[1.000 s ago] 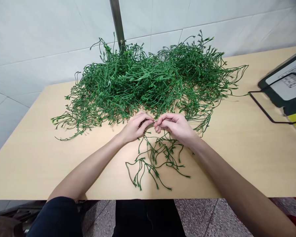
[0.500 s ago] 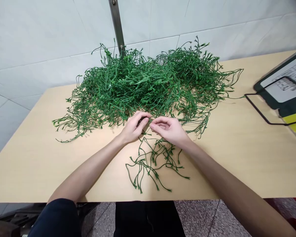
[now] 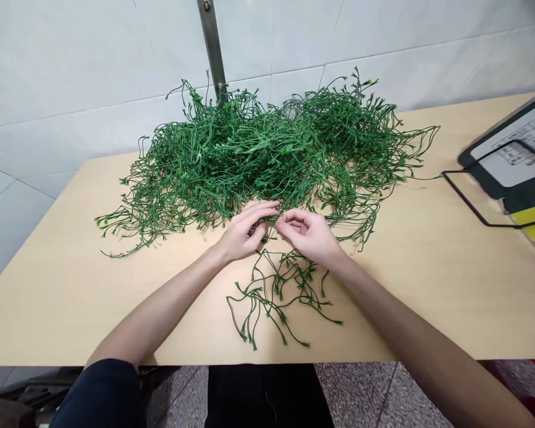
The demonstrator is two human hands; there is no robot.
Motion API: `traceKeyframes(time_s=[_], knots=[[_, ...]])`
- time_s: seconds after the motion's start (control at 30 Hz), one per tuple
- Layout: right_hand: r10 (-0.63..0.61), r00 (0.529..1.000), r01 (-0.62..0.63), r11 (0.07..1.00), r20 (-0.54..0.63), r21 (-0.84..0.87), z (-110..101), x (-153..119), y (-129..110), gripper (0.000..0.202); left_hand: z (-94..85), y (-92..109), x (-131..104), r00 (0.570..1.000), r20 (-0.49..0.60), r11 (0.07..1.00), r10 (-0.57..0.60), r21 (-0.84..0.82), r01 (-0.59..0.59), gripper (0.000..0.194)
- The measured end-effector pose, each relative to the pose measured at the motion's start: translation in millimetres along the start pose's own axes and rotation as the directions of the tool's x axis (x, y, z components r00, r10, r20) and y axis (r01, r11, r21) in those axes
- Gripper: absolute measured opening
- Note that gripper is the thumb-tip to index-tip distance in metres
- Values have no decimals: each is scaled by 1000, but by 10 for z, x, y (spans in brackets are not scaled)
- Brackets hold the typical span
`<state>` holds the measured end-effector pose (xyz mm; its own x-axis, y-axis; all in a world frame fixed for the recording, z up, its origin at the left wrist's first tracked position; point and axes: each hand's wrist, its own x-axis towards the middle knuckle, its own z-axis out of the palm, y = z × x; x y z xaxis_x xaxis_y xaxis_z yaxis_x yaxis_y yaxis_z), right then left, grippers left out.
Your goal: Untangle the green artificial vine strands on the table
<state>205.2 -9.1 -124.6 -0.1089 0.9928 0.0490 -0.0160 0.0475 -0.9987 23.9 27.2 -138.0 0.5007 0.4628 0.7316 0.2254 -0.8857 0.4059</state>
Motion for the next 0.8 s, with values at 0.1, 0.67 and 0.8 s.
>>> traceKeyframes(time_s=[0.1, 0.67, 0.8], knots=[[-8, 1000, 9, 1000, -15, 13, -18, 11, 14, 27, 7, 10, 7, 1000, -27, 999, -9, 40, 10, 29], [-96, 995, 96, 995, -1, -29, -98, 8, -40, 33, -9, 10, -5, 954, -298, 955, -40, 269, 125, 15], [-108, 993, 107, 994, -53, -6, -134, -2, -106, 35, -5, 14, 15, 950, -310, 965, -23, 242, 103, 15]])
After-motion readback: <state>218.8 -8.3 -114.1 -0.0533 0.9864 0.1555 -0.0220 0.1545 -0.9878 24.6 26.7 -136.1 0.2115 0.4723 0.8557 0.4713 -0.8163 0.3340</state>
